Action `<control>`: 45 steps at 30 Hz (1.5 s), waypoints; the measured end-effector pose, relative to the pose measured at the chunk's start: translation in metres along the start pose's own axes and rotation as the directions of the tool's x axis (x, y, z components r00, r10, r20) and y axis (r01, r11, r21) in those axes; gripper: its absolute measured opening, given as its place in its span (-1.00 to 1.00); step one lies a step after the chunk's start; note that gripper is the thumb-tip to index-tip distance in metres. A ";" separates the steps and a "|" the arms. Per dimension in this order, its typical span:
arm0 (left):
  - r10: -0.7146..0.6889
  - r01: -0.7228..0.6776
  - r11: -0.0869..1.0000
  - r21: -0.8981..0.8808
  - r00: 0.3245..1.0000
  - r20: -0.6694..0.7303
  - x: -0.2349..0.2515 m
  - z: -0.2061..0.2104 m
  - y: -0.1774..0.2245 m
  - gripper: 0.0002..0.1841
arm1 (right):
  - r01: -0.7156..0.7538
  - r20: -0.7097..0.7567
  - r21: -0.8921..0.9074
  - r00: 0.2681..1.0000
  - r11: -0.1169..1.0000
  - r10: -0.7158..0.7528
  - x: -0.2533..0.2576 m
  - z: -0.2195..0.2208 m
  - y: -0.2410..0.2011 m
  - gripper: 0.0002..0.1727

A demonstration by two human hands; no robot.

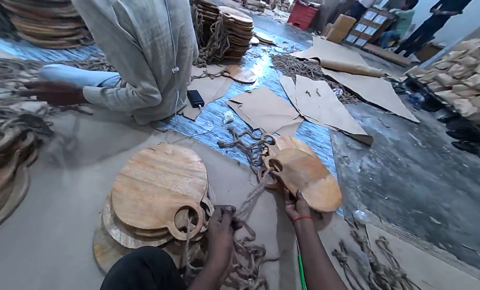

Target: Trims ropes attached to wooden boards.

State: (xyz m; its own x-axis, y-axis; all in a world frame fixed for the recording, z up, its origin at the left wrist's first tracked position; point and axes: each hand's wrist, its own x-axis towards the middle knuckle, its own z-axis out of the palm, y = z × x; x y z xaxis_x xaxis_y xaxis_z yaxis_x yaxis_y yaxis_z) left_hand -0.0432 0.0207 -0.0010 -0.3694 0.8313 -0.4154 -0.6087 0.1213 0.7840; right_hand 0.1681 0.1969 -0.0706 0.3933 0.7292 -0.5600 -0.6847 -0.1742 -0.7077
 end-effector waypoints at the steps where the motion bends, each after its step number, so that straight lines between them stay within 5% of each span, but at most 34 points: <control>1: -0.020 0.018 0.998 -0.057 0.999 -0.041 0.004 0.000 -0.001 -0.85 | -0.012 -0.020 0.041 1.000 0.999 0.013 -0.001 -0.001 0.003 -0.68; 3: 0.012 -0.015 0.994 -0.106 1.000 -0.024 0.003 0.002 0.005 -0.85 | -0.040 -0.015 0.107 0.999 0.993 0.041 -0.003 0.005 0.007 -0.69; 7: 0.193 -0.157 0.974 -0.163 0.950 0.244 0.010 -0.001 0.036 -0.70 | -0.068 0.233 0.076 0.971 0.995 0.048 -0.003 0.033 -0.004 -0.57; 10: 0.202 -0.133 0.969 -0.206 0.908 0.366 0.027 -0.006 0.055 -0.59 | -0.024 0.302 -0.322 0.945 0.947 0.126 -0.021 0.057 -0.005 -0.32; 14: 0.038 -0.027 0.999 -0.045 0.963 0.269 0.032 0.000 0.037 -0.66 | 0.015 0.416 -0.727 0.805 0.686 0.424 -0.108 0.066 0.038 -0.13; 20: 0.122 -0.141 0.884 0.445 0.990 0.072 0.023 -0.001 0.014 -0.58 | -0.072 0.329 -0.708 0.847 0.703 0.418 -0.163 0.067 0.080 -0.69; 22: 0.188 -0.181 0.852 0.491 0.982 0.036 0.019 0.001 0.014 -0.59 | -0.008 0.334 -0.757 0.854 0.653 0.398 -0.149 0.086 0.074 -0.70; 25: 0.147 -0.141 0.895 0.423 0.989 0.021 0.017 0.001 0.019 -0.59 | 0.157 0.530 -0.696 0.770 0.700 0.355 -0.142 0.146 0.043 -0.72; 27: 0.093 -0.098 0.929 0.357 0.995 0.032 0.022 -0.003 0.020 -0.60 | 0.248 0.678 -0.557 0.687 0.793 0.261 -0.142 0.189 0.011 -0.59; 30: 0.030 -0.035 0.933 0.358 0.999 0.021 0.027 -0.009 0.022 -0.62 | 0.396 0.727 -0.442 0.683 0.805 0.063 -0.158 0.206 -0.018 -0.36; 33: 0.008 -0.029 0.941 0.338 0.998 0.065 0.030 -0.006 0.018 -0.68 | 0.565 0.756 -0.476 0.655 0.674 -0.016 -0.167 0.134 -0.005 -0.51; 36: 0.004 -0.070 0.917 0.394 0.986 0.167 0.025 -0.008 0.017 -0.71 | 0.565 0.730 -0.595 0.678 0.572 0.089 -0.166 0.003 0.021 -0.59; 39: 0.023 -0.162 0.823 0.544 0.967 0.254 0.019 -0.009 0.033 -0.68 | 0.595 0.650 -0.677 0.759 0.432 -0.027 -0.172 -0.131 0.029 -0.66; 42: 0.038 -0.338 0.574 0.746 0.921 0.388 0.030 -0.012 0.045 -0.67 | 0.589 0.565 -0.727 0.805 0.353 -0.180 -0.200 -0.231 0.019 -0.71; 45: -0.043 -0.351 0.172 0.921 0.931 0.363 0.021 -0.021 0.071 -0.67 | 0.599 0.546 -0.670 0.798 0.438 -0.257 -0.215 -0.246 0.016 -0.72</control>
State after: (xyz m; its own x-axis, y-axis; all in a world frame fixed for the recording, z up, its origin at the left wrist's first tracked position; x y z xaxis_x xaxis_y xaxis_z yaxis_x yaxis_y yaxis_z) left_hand -0.1085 0.0355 0.0364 -0.0633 0.9654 -0.2528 0.6712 0.2287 0.7051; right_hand 0.2233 -0.1255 -0.0671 0.1546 0.9875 -0.0300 0.3474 -0.0828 -0.9341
